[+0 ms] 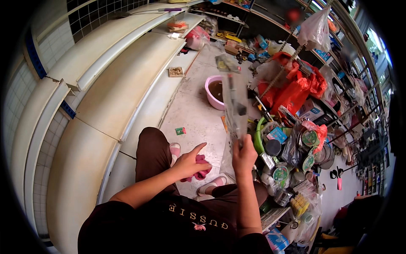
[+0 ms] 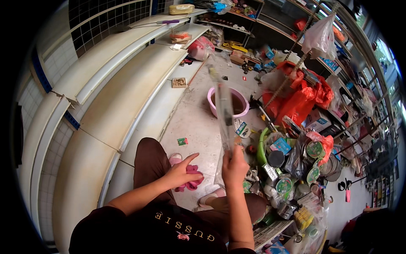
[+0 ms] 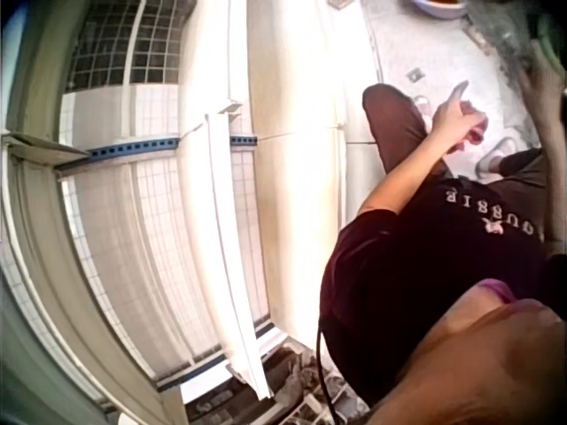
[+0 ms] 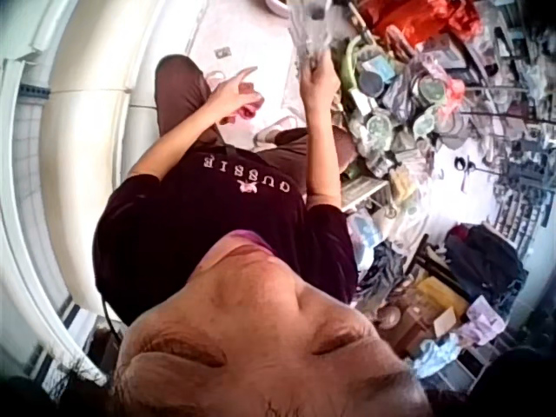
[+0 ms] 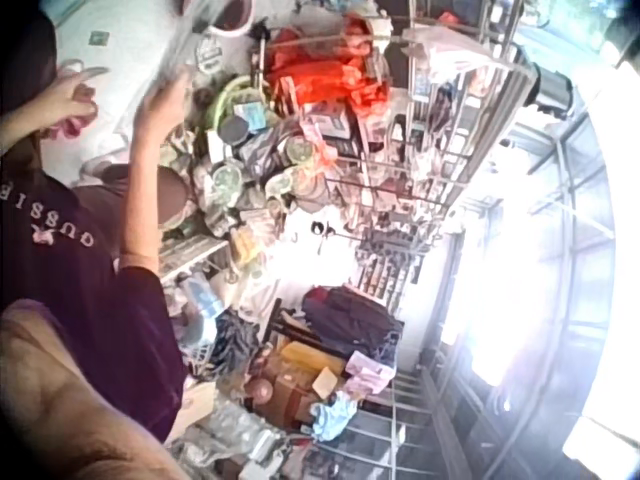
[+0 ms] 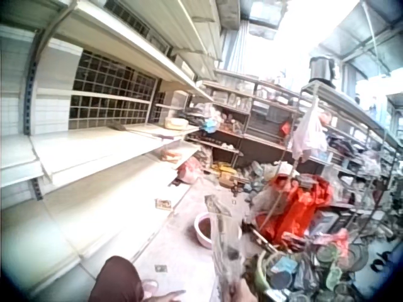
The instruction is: The person cleans a toy gun and its packaging with a cloth before placing the items back on a shelf.
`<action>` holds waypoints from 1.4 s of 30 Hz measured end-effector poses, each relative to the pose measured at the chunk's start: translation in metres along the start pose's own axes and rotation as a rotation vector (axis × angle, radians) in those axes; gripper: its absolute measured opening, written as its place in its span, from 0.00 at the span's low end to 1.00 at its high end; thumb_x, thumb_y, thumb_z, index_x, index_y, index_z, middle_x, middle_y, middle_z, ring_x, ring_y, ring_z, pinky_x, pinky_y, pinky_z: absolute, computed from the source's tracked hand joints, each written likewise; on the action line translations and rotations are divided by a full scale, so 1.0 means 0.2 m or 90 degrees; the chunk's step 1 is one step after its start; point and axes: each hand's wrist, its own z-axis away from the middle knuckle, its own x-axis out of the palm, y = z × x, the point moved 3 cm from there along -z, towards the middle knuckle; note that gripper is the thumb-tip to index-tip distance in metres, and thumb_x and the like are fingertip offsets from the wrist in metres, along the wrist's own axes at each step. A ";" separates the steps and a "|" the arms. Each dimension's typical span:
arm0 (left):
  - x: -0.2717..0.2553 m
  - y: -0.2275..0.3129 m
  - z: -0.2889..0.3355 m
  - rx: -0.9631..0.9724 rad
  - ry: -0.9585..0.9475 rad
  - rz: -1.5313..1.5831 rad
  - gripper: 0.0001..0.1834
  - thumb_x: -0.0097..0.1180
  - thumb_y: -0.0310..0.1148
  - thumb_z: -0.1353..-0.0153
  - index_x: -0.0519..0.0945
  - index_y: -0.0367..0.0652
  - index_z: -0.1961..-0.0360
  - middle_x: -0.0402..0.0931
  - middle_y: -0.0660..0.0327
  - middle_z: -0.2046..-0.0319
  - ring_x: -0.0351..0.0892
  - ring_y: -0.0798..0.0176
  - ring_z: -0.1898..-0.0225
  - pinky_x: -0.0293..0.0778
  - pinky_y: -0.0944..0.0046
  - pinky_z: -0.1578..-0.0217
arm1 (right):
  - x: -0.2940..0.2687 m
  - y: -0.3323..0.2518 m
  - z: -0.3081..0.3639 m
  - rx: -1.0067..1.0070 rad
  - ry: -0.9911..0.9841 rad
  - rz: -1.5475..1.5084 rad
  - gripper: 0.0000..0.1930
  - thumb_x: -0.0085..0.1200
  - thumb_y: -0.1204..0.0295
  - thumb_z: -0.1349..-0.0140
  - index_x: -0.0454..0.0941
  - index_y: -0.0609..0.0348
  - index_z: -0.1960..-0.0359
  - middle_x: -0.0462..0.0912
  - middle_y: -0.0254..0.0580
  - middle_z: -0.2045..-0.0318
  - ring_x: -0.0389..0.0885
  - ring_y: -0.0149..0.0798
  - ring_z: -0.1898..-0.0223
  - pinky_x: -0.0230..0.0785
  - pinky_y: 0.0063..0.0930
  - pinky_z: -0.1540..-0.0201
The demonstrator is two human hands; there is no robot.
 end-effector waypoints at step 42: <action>-0.08 -0.11 -0.18 -0.001 0.024 0.527 0.17 0.40 0.35 0.32 0.72 0.35 0.49 0.74 0.57 0.53 0.75 0.64 0.55 0.70 0.66 0.53 | 0.35 -0.08 0.48 0.141 -0.134 -0.440 0.26 0.57 0.69 0.46 0.68 0.60 0.45 0.79 0.49 0.57 0.77 0.49 0.57 0.69 0.31 0.53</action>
